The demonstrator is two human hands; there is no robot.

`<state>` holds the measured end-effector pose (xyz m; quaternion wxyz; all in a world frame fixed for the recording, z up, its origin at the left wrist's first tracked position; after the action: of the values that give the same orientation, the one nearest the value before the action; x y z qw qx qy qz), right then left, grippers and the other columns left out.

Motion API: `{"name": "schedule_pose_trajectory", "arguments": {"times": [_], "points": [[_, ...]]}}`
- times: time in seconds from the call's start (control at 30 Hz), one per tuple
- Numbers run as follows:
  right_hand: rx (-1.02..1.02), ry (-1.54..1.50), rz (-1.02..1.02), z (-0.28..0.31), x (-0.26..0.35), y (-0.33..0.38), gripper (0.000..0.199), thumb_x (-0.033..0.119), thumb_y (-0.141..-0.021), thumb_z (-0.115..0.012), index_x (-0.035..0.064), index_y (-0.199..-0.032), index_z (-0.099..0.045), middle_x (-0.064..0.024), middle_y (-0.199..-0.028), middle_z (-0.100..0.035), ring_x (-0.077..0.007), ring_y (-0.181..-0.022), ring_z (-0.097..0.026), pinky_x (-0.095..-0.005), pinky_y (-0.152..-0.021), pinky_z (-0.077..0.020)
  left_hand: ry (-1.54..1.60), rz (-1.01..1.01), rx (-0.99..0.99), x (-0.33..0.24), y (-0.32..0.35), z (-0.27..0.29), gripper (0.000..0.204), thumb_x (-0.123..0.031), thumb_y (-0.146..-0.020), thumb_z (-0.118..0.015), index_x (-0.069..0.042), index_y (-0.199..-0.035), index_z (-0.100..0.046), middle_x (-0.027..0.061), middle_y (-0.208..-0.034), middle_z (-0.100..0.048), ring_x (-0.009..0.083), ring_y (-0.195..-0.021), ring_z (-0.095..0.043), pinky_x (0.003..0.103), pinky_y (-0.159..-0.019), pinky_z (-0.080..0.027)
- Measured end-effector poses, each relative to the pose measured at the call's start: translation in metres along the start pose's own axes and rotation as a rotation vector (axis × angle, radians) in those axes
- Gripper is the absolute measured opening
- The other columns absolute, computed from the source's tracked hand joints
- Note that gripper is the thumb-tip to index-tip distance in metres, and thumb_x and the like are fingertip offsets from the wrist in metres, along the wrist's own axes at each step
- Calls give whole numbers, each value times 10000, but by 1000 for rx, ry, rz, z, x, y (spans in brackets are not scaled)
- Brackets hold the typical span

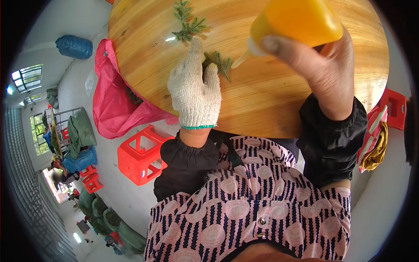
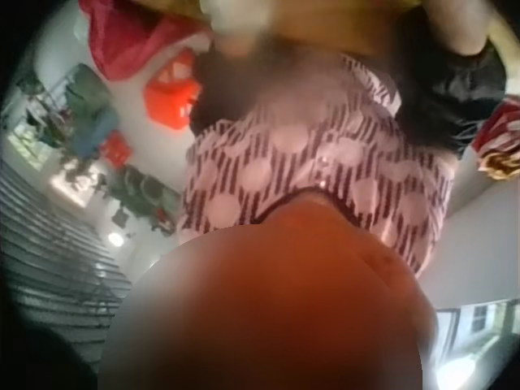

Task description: Applying glue from a yellow squeeze bottle to artificial green leaves.

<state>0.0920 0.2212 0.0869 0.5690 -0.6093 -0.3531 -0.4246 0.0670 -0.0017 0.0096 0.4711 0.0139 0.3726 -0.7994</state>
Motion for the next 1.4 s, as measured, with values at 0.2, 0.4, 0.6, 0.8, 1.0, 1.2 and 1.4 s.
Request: {"name": "schedule_pose_trajectory", "arguments": {"times": [0.2, 0.4, 0.6, 0.8, 1.0, 1.2, 1.4], "points": [[-121, -172, -108, 40, -28, -15, 255, 252, -953, -740, 37, -1085, -703, -28, -1004, -718, -144, -919, -669, -309, -855, -520, 66, 111, 38, 3, -4, -1, 542, 34, -816, -725, -59, -1345, -653, 178, -860, -675, 381, -812, -650, 452, -732, -524], [-217, -207, -130, 55, -42, -26, 247, 218, -984, -706, 10, -1117, -707, -59, -1049, -736, -160, -963, -704, -306, -873, -544, 404, 388, -264, 30, 9, 32, 358, 48, -886, -676, 15, -1242, -689, 165, -1201, -699, 234, -1023, -671, 358, -922, -514], [-226, -226, -158, 53, -43, -24, 253, 247, -950, -753, 47, -1096, -703, -25, -1004, -714, -127, -926, -670, -280, -838, -523, 155, 771, -576, 154, 27, 106, 439, -16, -912, -577, 53, -1342, -627, 220, -1294, -692, 298, -1213, -658, 349, -1046, -477], [-223, -254, -153, 50, -45, -21, 242, 241, -963, -746, 58, -1114, -698, -20, -1031, -725, -127, -954, -690, -279, -865, -537, -584, 688, -198, 150, 13, 119, 477, -119, -974, -609, 49, -1419, -574, 207, -1452, -610, 297, -1338, -592, 363, -1144, -422], [-276, -323, -215, 43, -48, -25, 241, 240, -946, -768, 82, -1111, -692, -9, -1034, -711, -108, -935, -665, -267, -830, -531, 235, 220, -71, 79, -46, 40, 373, 0, -998, -600, 80, -1361, -617, 154, -1381, -667, 215, -1274, -627, 332, -1115, -452], [-317, -359, -181, 46, -58, -27, 268, 261, -940, -771, 77, -1117, -688, -15, -1039, -710, -111, -952, -662, -278, -819, -533, 241, 306, -118, 53, -78, 1, 462, -29, -910, -676, -34, -1372, -654, 169, -1208, -741, 275, -1026, -724, 368, -906, -554], [-291, -429, -169, 76, -89, -21, 324, 232, -1066, -590, -12, -1256, -687, -93, -1188, -712, -221, -1116, -674, -350, -991, -523, -339, -8, 272, 42, -88, -6, 518, -137, -838, -672, -62, -1347, -614, 194, -1016, -722, 423, -916, -691, 525, -771, -549]]}}
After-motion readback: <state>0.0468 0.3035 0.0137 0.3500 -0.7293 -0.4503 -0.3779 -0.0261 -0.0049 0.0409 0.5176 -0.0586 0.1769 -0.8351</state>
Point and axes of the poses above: each hand's wrist, its own y-axis away from the middle knuckle, its own z-axis out of the back of the hand, x = y × z, the point moved 2 cm from there along -y, towards the middle knuckle
